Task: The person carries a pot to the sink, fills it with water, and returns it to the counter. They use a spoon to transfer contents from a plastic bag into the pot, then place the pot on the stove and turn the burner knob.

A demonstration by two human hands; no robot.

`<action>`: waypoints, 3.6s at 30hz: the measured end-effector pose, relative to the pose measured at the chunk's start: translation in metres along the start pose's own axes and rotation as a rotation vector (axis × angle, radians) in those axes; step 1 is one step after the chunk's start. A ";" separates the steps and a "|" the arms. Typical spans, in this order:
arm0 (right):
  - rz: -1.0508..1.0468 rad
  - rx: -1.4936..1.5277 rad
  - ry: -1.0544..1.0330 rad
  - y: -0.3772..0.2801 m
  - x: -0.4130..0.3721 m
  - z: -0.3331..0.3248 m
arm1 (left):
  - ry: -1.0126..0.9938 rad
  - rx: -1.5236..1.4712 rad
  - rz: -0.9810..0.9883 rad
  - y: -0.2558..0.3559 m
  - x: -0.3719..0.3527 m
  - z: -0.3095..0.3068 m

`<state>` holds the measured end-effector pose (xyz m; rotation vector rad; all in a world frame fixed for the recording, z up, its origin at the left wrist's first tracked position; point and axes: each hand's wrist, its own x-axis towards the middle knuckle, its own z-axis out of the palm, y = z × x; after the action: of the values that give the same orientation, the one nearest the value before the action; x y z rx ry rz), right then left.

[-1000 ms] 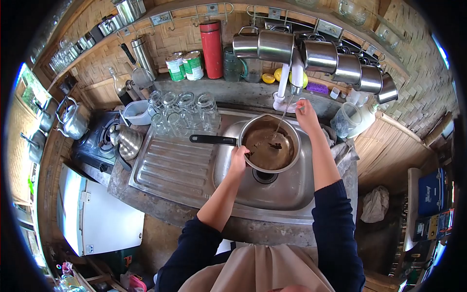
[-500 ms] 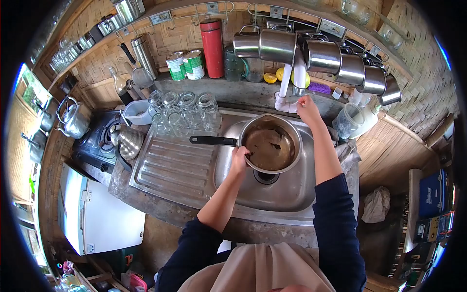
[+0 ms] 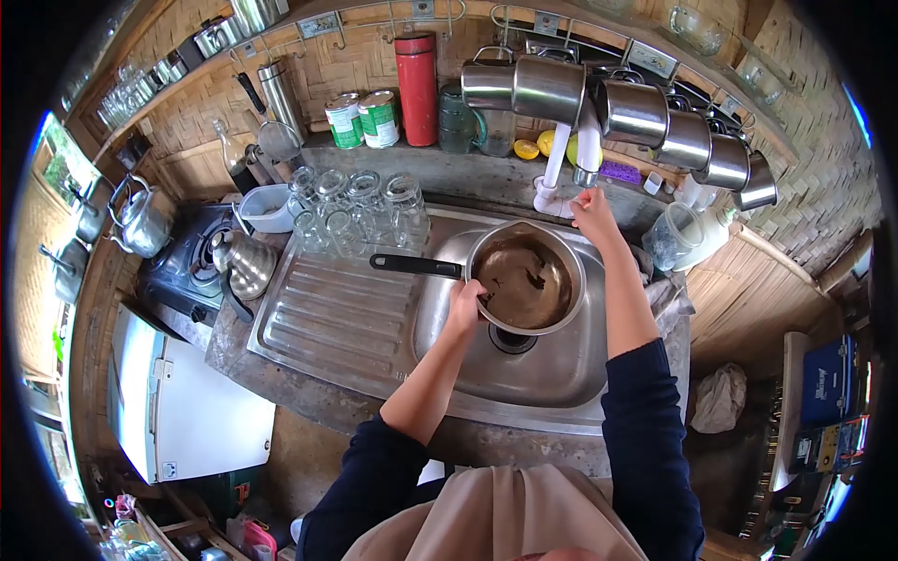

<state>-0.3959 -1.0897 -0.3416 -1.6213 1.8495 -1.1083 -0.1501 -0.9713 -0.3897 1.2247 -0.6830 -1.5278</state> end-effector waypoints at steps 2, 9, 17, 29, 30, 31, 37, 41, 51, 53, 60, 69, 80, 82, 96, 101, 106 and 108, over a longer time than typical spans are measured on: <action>-0.034 0.088 0.014 0.007 -0.011 0.002 | 0.004 -0.006 0.019 -0.002 0.001 -0.001; 0.059 0.334 -0.090 0.025 -0.086 0.005 | -0.011 -0.003 0.038 -0.007 0.003 -0.003; 0.508 0.628 -0.304 -0.014 -0.162 -0.014 | -0.005 0.002 -0.038 -0.007 0.001 -0.003; 0.459 0.779 -0.126 -0.007 -0.209 -0.018 | -0.156 0.054 -0.028 -0.011 -0.005 -0.004; 0.464 0.778 -0.114 -0.006 -0.213 -0.021 | -0.166 0.057 -0.034 -0.014 -0.005 -0.002; 0.456 0.779 -0.117 -0.004 -0.217 -0.025 | -0.149 0.050 -0.022 -0.018 -0.005 0.000; 0.453 0.685 -0.054 -0.013 -0.249 -0.048 | -0.207 0.043 -0.088 -0.041 -0.006 0.003; 0.416 0.762 0.049 -0.014 -0.277 -0.058 | -0.266 0.045 -0.182 -0.036 -0.028 0.013; 0.472 0.678 0.300 -0.058 -0.371 -0.093 | -0.646 0.135 -0.311 -0.036 -0.074 0.035; 0.405 0.663 0.390 -0.054 -0.391 -0.087 | -0.694 0.194 -0.305 -0.032 -0.085 0.039; 0.474 0.674 0.624 -0.097 -0.452 -0.089 | -0.864 0.230 -0.368 -0.010 -0.137 0.066; 0.493 0.660 1.023 -0.141 -0.536 -0.063 | -1.258 0.365 -0.542 -0.050 -0.169 0.077; 0.542 0.389 1.558 -0.209 -0.660 -0.014 | -1.872 0.572 -0.747 -0.081 -0.303 0.076; 0.537 0.372 1.652 -0.220 -0.686 -0.004 | -1.934 0.581 -0.780 -0.078 -0.342 0.068; 0.847 0.144 2.025 -0.344 -0.872 0.077 | -2.168 0.814 -0.990 -0.115 -0.565 -0.061; 0.885 0.080 2.124 -0.381 -0.940 0.111 | -2.374 0.790 -1.076 -0.137 -0.637 -0.120; 0.969 -0.073 2.240 -0.411 -0.988 0.137 | -2.512 0.771 -1.087 -0.141 -0.703 -0.168; 1.031 0.018 2.291 -0.423 -1.001 0.143 | -2.585 0.788 -1.080 -0.140 -0.726 -0.181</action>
<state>0.1865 -0.1648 -0.2648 1.7664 2.5718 -2.2716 -0.0565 -0.2201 -0.3124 0.6108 1.0952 1.4914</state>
